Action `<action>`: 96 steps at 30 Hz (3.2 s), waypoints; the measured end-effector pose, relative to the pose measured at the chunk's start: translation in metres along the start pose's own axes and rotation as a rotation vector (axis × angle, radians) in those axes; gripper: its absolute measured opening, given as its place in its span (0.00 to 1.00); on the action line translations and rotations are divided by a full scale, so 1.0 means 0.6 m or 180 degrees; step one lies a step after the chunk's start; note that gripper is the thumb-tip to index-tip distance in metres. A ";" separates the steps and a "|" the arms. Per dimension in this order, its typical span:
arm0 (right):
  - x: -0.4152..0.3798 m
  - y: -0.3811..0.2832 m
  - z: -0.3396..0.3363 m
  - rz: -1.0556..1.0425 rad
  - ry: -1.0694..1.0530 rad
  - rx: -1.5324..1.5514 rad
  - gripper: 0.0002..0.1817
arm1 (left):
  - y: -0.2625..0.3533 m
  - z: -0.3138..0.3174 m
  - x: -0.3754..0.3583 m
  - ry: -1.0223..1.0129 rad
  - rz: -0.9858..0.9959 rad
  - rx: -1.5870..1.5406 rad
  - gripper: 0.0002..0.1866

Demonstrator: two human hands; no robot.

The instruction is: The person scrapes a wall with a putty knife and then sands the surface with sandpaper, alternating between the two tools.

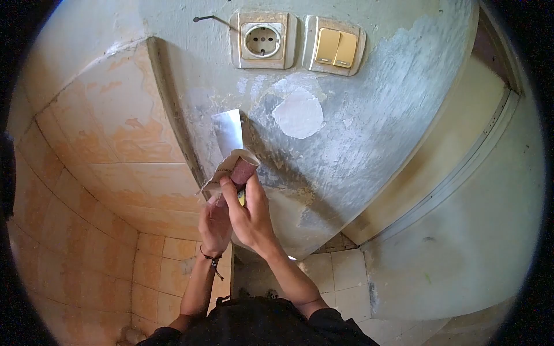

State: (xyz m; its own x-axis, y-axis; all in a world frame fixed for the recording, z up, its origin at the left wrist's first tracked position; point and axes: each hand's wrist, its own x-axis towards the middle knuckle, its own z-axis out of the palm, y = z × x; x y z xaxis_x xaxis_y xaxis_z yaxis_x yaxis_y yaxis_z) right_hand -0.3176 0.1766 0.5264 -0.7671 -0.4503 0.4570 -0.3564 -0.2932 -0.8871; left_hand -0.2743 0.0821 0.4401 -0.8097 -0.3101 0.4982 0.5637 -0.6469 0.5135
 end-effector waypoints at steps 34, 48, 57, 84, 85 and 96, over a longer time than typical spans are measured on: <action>-0.018 0.002 -0.053 -0.0245 0.1005 -0.0025 0.15 | 0.085 0.007 -0.039 -0.0001 -0.1108 0.1732 0.14; 0.085 0.110 -0.052 -0.3112 0.1895 -0.2814 0.28 | 0.088 0.007 -0.086 0.0661 -0.0845 0.1333 0.15; 0.080 0.091 -0.060 -0.2781 0.1758 -0.4525 0.24 | 0.104 0.016 -0.059 0.0519 -0.0882 0.1512 0.18; 0.104 0.102 0.016 -0.2614 0.0785 -0.4521 0.26 | 0.112 0.000 -0.047 0.0550 -0.0833 0.1567 0.18; 0.103 0.105 0.017 -0.2586 0.0800 -0.4531 0.26 | 0.111 -0.001 -0.046 0.0554 -0.0784 0.1542 0.18; 0.096 0.128 0.041 -0.2518 0.0646 -0.4613 0.31 | 0.130 -0.010 -0.052 0.0632 -0.0620 0.1603 0.18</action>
State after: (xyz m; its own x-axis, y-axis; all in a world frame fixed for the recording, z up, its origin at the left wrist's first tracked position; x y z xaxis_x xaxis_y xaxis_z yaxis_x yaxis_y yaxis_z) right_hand -0.3762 0.1073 0.4859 -0.1784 -0.4381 0.8810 -0.7434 0.6466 0.1710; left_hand -0.2062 0.0370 0.4604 -0.8941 -0.3747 0.2453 0.3698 -0.3087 0.8763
